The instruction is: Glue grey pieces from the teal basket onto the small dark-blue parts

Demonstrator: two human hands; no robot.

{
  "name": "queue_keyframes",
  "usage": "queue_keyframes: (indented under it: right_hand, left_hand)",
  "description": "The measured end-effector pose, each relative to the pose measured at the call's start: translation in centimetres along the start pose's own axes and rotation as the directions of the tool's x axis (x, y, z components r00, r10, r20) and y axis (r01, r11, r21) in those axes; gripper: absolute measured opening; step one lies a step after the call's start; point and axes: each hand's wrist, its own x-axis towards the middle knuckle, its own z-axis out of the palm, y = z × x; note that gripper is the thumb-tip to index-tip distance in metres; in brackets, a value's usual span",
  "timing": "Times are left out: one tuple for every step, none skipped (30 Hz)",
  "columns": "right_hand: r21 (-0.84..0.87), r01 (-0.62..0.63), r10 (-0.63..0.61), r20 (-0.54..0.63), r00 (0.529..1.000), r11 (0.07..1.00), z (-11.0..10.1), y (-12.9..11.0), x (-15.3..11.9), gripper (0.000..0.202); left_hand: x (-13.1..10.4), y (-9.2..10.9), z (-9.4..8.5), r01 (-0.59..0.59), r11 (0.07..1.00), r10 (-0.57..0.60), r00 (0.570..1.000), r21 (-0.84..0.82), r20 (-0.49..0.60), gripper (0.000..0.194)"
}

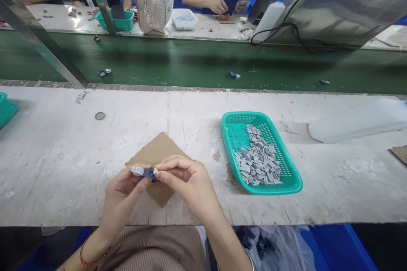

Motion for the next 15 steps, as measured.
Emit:
queue_keyframes:
  right_hand:
    - [-0.006,0.01,-0.01,0.004,1.0,1.0,0.09,-0.04,-0.02,0.016]
    - [-0.023,0.022,-0.022,0.007,1.0,0.999,0.15,-0.07,-0.04,0.015]
    - [-0.05,0.037,-0.036,0.008,0.999,0.998,0.18,-0.1,-0.06,0.014]
    - [-0.086,0.049,-0.049,0.009,0.999,0.995,0.2,-0.13,-0.08,0.013]
    - [-0.128,0.062,-0.062,0.009,0.998,0.99,0.22,-0.16,-0.1,0.011]
    - [-0.168,0.076,-0.075,0.008,0.997,0.983,0.24,-0.18,-0.13,0.01]
    - [-0.204,0.088,-0.089,0.006,0.996,0.975,0.26,-0.2,-0.16,0.008]
    - [-0.23,0.099,-0.1,0.007,0.995,0.968,0.28,-0.19,-0.19,0.007]
    - [-0.247,0.106,-0.107,0.008,0.994,0.963,0.3,-0.18,-0.23,0.006]
    - [-0.254,0.11,-0.111,0.01,0.994,0.961,0.31,-0.14,-0.26,0.005]
    - [-0.254,0.108,-0.11,0.009,0.994,0.961,0.3,-0.09,-0.29,0.004]
    - [-0.247,0.101,-0.103,0.006,0.995,0.964,0.27,-0.03,-0.31,0.003]
    - [-0.231,0.088,-0.09,0.002,0.996,0.969,0.21,0.05,-0.32,0.003]
    - [-0.2,0.068,-0.07,-0.001,0.998,0.977,0.13,0.15,-0.31,0.003]
    - [-0.153,0.042,-0.042,0.005,0.999,0.987,0.04,0.27,-0.3,0.005]
  left_hand:
    - [-0.03,0.01,0.01,-0.005,1.0,0.005,1.0,0.0,0.001,0.017]
    - [-0.07,-0.01,-0.01,-0.009,1.0,0.009,1.0,0.0,0.003,0.016]
    - [-0.12,-0.04,-0.05,-0.011,1.0,0.011,1.0,0.002,0.006,0.016]
    - [-0.16,-0.09,-0.1,-0.011,1.0,0.011,1.0,0.004,0.008,0.016]
    - [-0.2,-0.15,-0.15,-0.012,1.0,0.012,1.0,0.006,0.01,0.016]
    - [-0.23,-0.22,-0.2,-0.012,1.0,0.012,1.0,0.009,0.011,0.016]
    - [-0.25,-0.28,-0.25,-0.013,1.0,0.012,1.0,0.014,0.01,0.016]
    - [-0.25,-0.35,-0.29,-0.014,1.0,0.014,1.0,0.021,0.008,0.016]
    - [-0.25,-0.41,-0.33,-0.021,0.999,0.021,1.0,0.028,0.005,0.016]
    - [-0.23,-0.47,-0.36,-0.032,0.999,0.032,0.999,0.037,0.004,0.016]
    - [-0.21,-0.52,-0.38,-0.043,0.998,0.043,0.999,0.048,0.005,0.017]
    - [-0.18,-0.55,-0.4,-0.052,0.997,0.051,0.999,0.058,0.008,0.017]
    - [-0.15,-0.58,-0.41,-0.057,0.996,0.056,0.998,0.062,0.014,0.017]
    - [-0.12,-0.59,-0.42,-0.054,0.997,0.053,0.998,0.06,0.022,0.018]
    - [-0.09,-0.61,-0.42,-0.041,0.998,0.04,0.999,0.052,0.03,0.019]
